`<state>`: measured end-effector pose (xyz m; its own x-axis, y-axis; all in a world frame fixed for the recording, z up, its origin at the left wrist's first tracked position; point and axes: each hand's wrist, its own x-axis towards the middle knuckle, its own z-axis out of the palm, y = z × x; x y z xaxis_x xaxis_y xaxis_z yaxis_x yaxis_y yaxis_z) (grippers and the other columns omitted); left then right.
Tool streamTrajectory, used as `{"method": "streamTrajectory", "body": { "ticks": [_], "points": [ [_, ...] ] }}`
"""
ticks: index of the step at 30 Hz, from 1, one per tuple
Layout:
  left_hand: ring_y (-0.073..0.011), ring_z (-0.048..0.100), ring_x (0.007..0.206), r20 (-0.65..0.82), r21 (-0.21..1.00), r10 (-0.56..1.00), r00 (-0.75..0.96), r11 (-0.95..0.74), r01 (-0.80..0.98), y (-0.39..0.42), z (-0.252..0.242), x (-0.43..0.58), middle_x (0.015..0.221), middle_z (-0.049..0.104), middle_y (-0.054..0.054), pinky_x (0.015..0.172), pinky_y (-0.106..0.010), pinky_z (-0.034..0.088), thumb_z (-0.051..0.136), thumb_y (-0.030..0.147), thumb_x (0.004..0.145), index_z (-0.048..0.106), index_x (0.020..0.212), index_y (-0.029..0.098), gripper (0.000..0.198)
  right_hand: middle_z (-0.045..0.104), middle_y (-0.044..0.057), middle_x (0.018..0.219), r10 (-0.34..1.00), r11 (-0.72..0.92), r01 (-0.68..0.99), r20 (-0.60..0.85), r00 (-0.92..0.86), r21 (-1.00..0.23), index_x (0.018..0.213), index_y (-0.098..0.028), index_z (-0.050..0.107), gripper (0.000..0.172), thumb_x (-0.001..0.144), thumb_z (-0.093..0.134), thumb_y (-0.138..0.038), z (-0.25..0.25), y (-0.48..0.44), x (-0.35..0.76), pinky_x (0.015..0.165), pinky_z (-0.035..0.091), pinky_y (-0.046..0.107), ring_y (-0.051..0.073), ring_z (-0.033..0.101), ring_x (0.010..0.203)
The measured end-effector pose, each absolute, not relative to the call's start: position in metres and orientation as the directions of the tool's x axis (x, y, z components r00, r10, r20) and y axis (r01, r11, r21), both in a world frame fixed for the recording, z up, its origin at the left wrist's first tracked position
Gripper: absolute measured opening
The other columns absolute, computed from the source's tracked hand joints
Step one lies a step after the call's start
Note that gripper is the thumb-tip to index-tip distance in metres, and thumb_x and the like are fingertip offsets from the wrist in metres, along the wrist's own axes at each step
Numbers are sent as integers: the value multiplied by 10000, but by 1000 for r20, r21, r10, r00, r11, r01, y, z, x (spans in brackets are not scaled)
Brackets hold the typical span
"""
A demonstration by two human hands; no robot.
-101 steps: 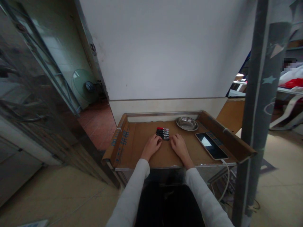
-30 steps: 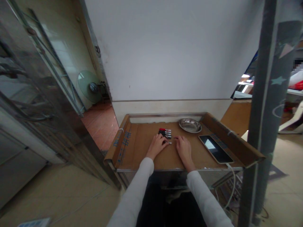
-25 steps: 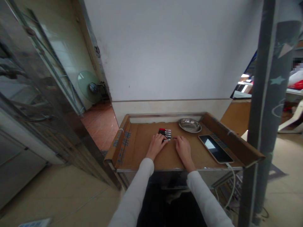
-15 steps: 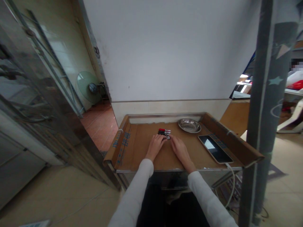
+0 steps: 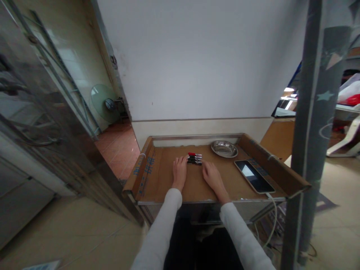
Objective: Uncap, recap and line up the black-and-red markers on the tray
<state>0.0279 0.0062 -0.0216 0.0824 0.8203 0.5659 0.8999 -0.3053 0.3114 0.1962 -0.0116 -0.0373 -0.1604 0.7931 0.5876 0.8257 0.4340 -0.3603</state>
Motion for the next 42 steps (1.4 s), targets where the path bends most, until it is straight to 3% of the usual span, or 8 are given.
{"method": "streamTrajectory", "body": {
  "ticks": [3,9,17,21,24,29,42],
  "points": [
    [-215,504,944,551,317,834,24,-236,918,10,-27,26,1040,623,-49,820,-338,408,397,178,910,563,1155,233,300,620,100,946,822,347,885,555,-128,-311,1052,-153,609,333,831,361,-121,-39,-12,199,848,412,357,229,518,899],
    [-206,515,971,489,355,872,-17,-181,917,16,-35,24,1036,605,-79,859,-325,421,389,94,884,576,1100,173,297,585,92,942,853,277,924,511,-109,-265,953,-177,646,272,821,417,-115,-38,-15,200,841,375,317,215,490,904],
    [-212,522,1011,433,453,899,-63,-157,877,21,-37,25,1050,596,-118,882,-342,435,351,63,871,581,1037,136,292,570,89,973,864,264,945,483,-144,-191,1137,-193,592,351,841,418,-122,-37,-16,195,827,359,310,213,478,928],
    [-217,494,1101,453,506,888,-79,-183,843,26,-40,27,1162,549,-144,936,-367,423,327,18,847,553,1070,117,333,560,84,959,864,259,954,476,-161,-147,1161,-217,573,347,855,425,-151,-35,-18,193,798,355,313,216,472,909],
    [-201,506,1087,508,501,861,-13,-284,817,24,-40,28,1140,541,-125,943,-373,428,346,26,840,538,1069,139,320,550,80,930,861,253,957,484,-156,-141,1095,-208,593,295,859,424,-157,-36,-16,193,785,350,308,213,470,895],
    [-172,546,948,519,421,821,240,-489,764,14,-36,30,943,558,-60,902,-339,451,388,67,851,555,933,174,214,546,84,926,847,234,962,515,-132,-138,1004,-179,597,225,858,425,-168,-42,-11,196,778,343,305,211,470,888],
    [-165,534,956,459,488,834,308,-526,697,18,-40,30,958,550,-40,892,-326,447,465,157,864,551,903,188,99,562,72,881,840,254,958,521,-151,-132,871,-178,576,168,886,429,-259,-44,-6,195,760,337,303,210,482,864]
  ]
}}
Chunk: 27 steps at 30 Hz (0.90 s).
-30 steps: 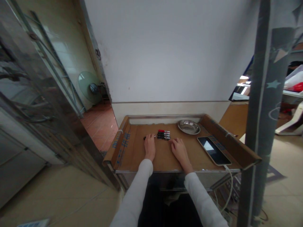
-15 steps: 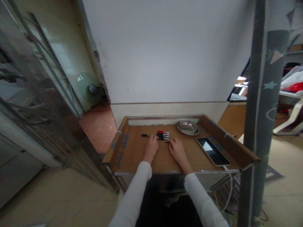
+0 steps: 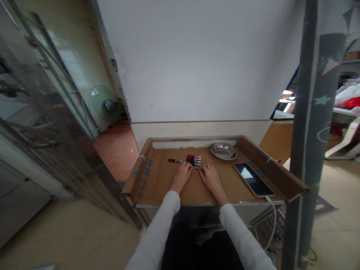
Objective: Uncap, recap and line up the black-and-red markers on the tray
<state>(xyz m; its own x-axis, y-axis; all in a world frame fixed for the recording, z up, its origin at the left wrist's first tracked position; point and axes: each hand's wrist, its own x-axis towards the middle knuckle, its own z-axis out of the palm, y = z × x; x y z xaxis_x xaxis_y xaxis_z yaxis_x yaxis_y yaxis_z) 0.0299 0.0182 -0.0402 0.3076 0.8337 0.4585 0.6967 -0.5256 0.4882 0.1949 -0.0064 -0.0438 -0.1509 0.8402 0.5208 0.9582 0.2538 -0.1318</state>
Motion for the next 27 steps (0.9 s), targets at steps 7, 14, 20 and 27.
{"method": "streamTrajectory", "body": {
  "ticks": [7,14,20,27],
  "points": [
    [-156,543,948,435,528,817,379,-573,627,19,-39,30,966,565,-34,895,-313,443,468,160,869,561,905,194,105,580,75,883,845,299,944,498,-194,-140,867,-186,583,205,902,398,-266,-41,-6,194,760,346,312,210,496,853],
    [-151,563,964,404,584,811,423,-585,563,16,-36,30,985,584,-34,893,-288,447,426,164,891,557,924,201,140,625,73,901,848,381,891,476,-231,-246,886,-175,592,176,901,424,-224,-39,-5,194,773,379,301,198,533,862],
    [-144,574,935,419,623,801,428,-596,507,12,-29,31,980,597,-30,870,-275,457,425,163,890,541,929,198,127,652,62,933,817,488,798,508,-274,-354,926,-178,592,145,882,454,-188,-38,-7,194,800,414,297,187,559,882],
    [-174,514,1117,508,486,764,397,-635,601,12,-28,33,1151,586,-64,1000,-365,391,391,114,876,536,1110,204,290,638,64,884,825,373,869,546,-149,-326,920,-194,618,187,888,434,-212,-35,-11,197,783,404,299,194,554,847]
  ]
}}
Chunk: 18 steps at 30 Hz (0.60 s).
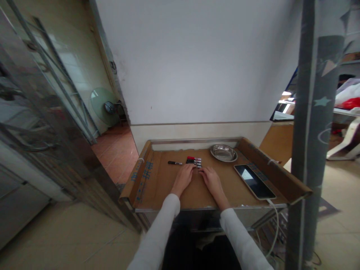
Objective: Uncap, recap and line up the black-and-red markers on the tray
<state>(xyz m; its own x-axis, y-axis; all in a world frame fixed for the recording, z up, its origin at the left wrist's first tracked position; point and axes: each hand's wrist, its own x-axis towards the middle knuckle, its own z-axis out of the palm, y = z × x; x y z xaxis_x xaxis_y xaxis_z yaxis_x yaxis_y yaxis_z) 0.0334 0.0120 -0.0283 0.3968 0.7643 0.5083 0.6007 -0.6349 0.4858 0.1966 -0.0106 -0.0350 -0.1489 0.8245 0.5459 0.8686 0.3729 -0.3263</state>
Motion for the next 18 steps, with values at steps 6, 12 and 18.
{"method": "streamTrajectory", "body": {
  "ticks": [6,12,18],
  "points": [
    [-206,494,1109,464,366,780,420,-601,711,11,-27,33,1132,592,-62,979,-393,376,509,234,860,545,1161,227,303,645,95,845,814,65,953,567,121,-296,879,-178,627,233,900,404,-244,-34,-17,204,729,353,317,220,530,804],
    [-190,529,999,416,343,788,455,-599,724,7,-24,33,981,604,-44,934,-378,383,489,309,883,623,977,206,193,671,76,865,850,86,965,523,59,-249,910,-204,644,221,897,429,-254,-34,-20,201,734,343,321,222,552,824],
    [-159,565,956,466,474,776,426,-625,620,11,-28,32,1016,588,-37,893,-302,439,457,276,902,603,986,201,184,674,83,966,837,294,916,536,-108,-274,1107,-205,580,294,898,373,-218,-33,-18,191,805,412,340,214,593,895]
  ]
}}
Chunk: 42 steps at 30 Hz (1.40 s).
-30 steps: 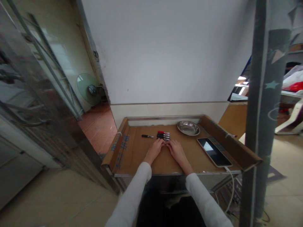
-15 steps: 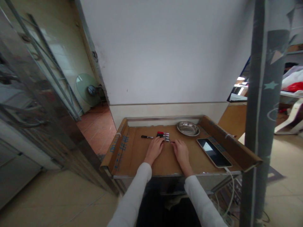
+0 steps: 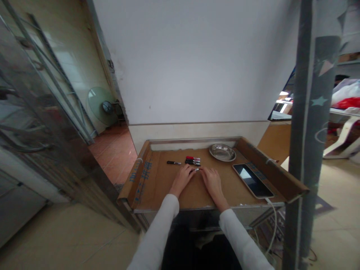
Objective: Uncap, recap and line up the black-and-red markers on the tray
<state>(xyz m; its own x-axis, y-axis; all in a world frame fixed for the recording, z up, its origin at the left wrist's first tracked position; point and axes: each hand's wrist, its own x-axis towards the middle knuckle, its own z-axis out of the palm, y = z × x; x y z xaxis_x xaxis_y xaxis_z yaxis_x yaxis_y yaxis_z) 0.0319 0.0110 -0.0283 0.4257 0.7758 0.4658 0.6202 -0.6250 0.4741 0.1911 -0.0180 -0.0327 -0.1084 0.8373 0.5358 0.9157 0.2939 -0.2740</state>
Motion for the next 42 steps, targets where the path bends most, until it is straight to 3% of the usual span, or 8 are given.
{"method": "streamTrajectory", "body": {
  "ticks": [3,6,9,13,21,32,35,42],
  "points": [
    [-157,563,967,493,494,785,375,-608,621,11,-29,30,1024,586,-33,894,-292,439,435,252,910,590,1006,210,187,543,119,1271,792,484,796,567,-224,-363,1387,-173,288,517,875,355,-204,-33,-18,185,910,424,342,192,536,1120],
    [-178,554,949,513,467,826,233,-497,731,9,-27,27,992,597,-41,875,-319,430,435,252,909,592,1014,211,193,402,113,1409,773,557,717,578,-262,-419,1445,-174,105,638,859,355,-202,-33,-16,182,997,385,344,171,408,1272],
    [-224,526,941,507,434,862,4,-260,863,8,-26,21,976,603,-61,849,-375,409,446,258,900,615,996,222,197,443,111,1373,790,496,744,588,-172,-448,1425,-168,187,581,862,329,-174,-33,-10,185,1007,378,359,176,425,1248],
    [-233,499,925,468,467,868,-165,-85,880,10,-31,14,980,582,-80,830,-378,403,457,227,888,632,981,218,198,564,110,1198,806,358,852,587,-76,-382,1236,-167,488,434,830,344,-111,-38,-1,191,955,400,390,215,497,1106],
    [-199,488,962,490,580,859,-150,-193,791,26,-38,12,1065,545,-82,850,-339,418,420,92,867,603,1013,188,253,561,107,1111,856,226,949,509,-87,-218,1106,-200,594,333,833,417,-131,-40,4,188,864,391,345,220,490,996],
    [-203,507,1001,524,672,841,-133,-312,671,27,-34,-3,1025,549,-89,932,-384,414,404,52,830,604,940,159,253,566,91,1020,890,129,971,456,-23,-202,1037,-193,605,248,871,421,-187,-36,4,187,813,345,302,205,480,954],
    [-170,531,1006,529,701,848,-17,-426,573,7,-36,-27,1027,555,-64,954,-356,414,363,39,825,599,962,183,308,570,83,992,887,114,971,461,-4,-210,1011,-186,601,223,868,430,-193,-37,4,188,801,339,303,209,481,935],
    [-177,517,1076,344,719,905,250,-425,550,-28,-37,-69,1156,539,-58,952,-354,428,459,87,786,556,1149,231,402,574,90,961,888,96,978,460,1,-186,1003,-168,584,207,875,429,-215,-39,5,187,792,330,307,216,478,929]
  ]
}}
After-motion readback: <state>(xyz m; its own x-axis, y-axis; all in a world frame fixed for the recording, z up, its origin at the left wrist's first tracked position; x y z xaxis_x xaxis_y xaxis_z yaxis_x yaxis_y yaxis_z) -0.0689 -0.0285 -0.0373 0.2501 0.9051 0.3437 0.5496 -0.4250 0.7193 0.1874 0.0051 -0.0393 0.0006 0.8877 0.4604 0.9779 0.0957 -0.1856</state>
